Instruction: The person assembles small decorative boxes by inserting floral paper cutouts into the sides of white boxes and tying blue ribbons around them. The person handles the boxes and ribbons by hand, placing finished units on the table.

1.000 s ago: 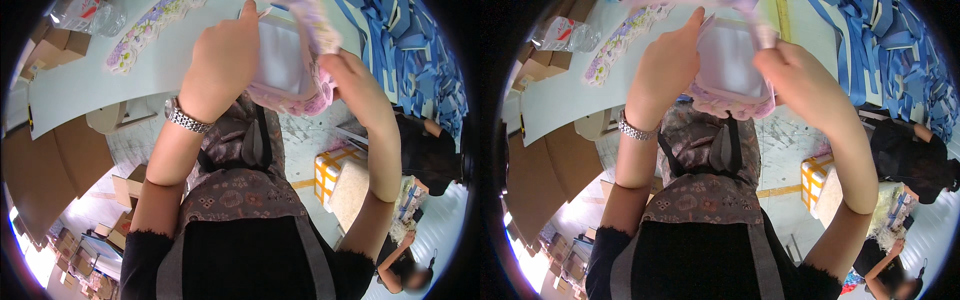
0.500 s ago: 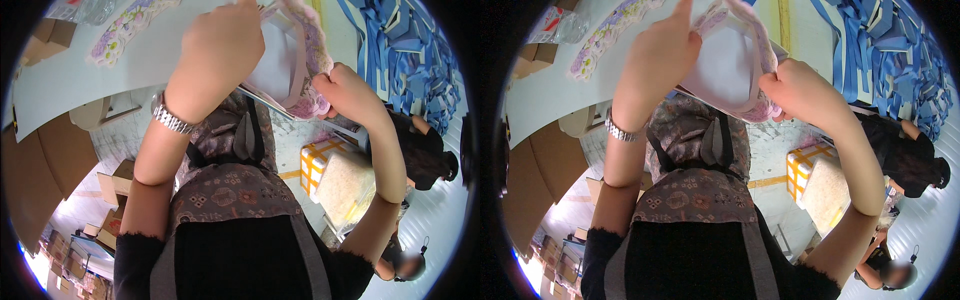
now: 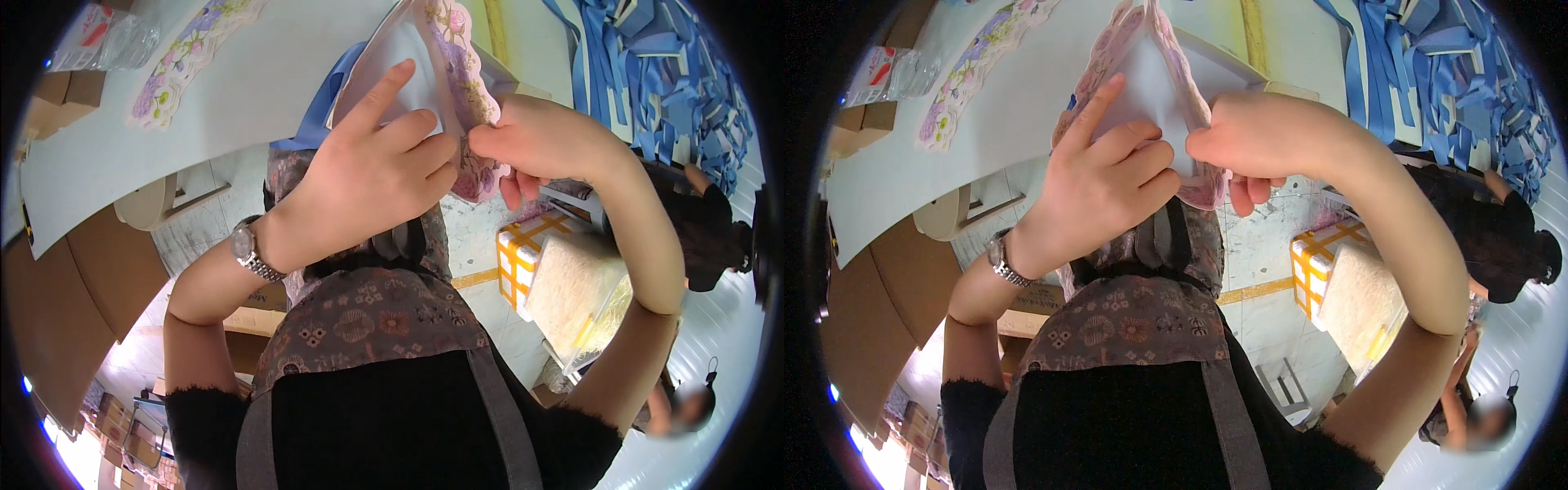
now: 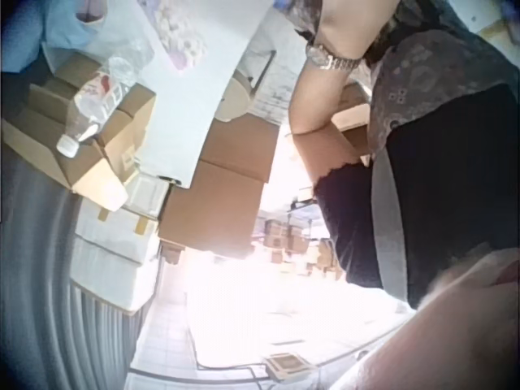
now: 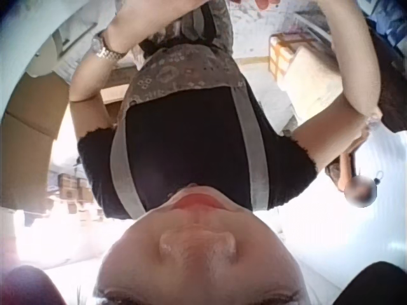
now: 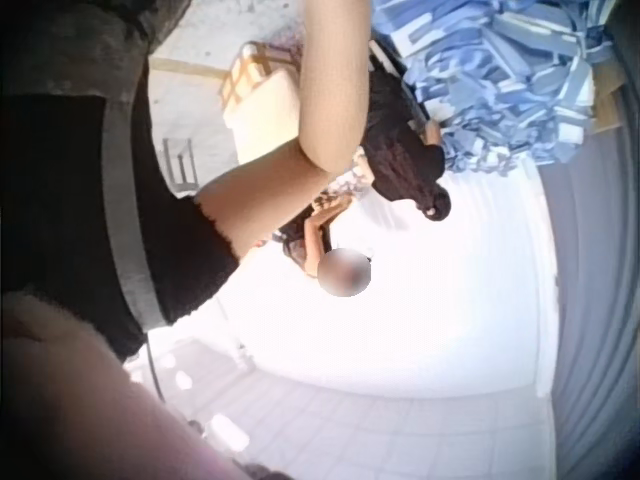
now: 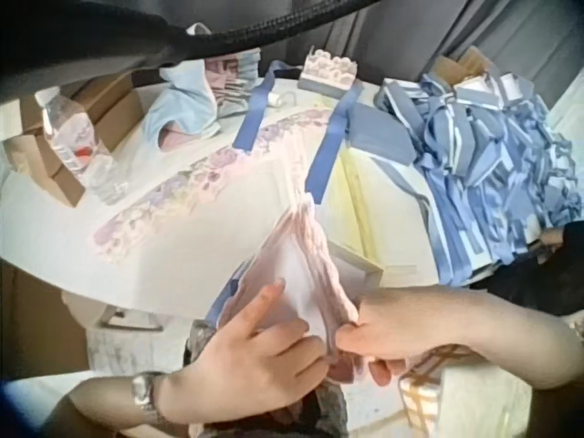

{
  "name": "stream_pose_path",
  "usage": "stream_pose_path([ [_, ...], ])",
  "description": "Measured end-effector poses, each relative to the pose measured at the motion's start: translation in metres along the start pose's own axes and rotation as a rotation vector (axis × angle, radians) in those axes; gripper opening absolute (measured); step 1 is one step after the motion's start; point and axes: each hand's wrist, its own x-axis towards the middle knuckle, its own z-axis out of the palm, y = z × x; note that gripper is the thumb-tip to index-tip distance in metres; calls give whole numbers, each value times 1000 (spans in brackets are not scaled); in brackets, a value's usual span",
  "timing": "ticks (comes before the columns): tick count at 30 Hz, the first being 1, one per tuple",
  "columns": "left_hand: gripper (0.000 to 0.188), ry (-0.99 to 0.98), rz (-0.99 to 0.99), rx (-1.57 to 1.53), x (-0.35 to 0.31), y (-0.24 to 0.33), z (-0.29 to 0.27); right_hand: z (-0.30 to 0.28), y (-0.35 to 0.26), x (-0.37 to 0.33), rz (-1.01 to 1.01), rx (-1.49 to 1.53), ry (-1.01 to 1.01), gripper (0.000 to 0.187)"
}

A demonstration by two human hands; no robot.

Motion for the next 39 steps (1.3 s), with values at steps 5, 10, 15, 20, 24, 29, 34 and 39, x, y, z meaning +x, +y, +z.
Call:
stream_pose_path([
  [5, 10, -96, 15, 64, 13, 10, 3, 0, 9, 4, -50, 83, 22, 42],
  [10, 4, -10, -8, 60, 22, 4, 18, -13, 16, 12, -21, 104, 184, 38],
  [15, 10, -109, -185, 121, 47, 4, 34, -49, 29, 39, 21, -3, 513, 23],
  [20, 2, -551, -60, 281, 76, 16, 26, -65, 17, 25, -24, -260, 329, 25],
  [24, 28, -787, -86, -41, 88, 9, 24, -64, 25, 28, -35, -315, 337, 26],
  [29, 21, -723, -51, -139, 84, 1, 23, -75, 13, 28, -411, -249, 861, 30],
  [34, 8, -551, -125, -207, 78, 8, 25, -76, 6, 49, -398, -693, 1004, 15],
  [39, 14, -447, -141, -183, 71, 8, 31, -81, 3, 24, -368, -771, 827, 13],
])
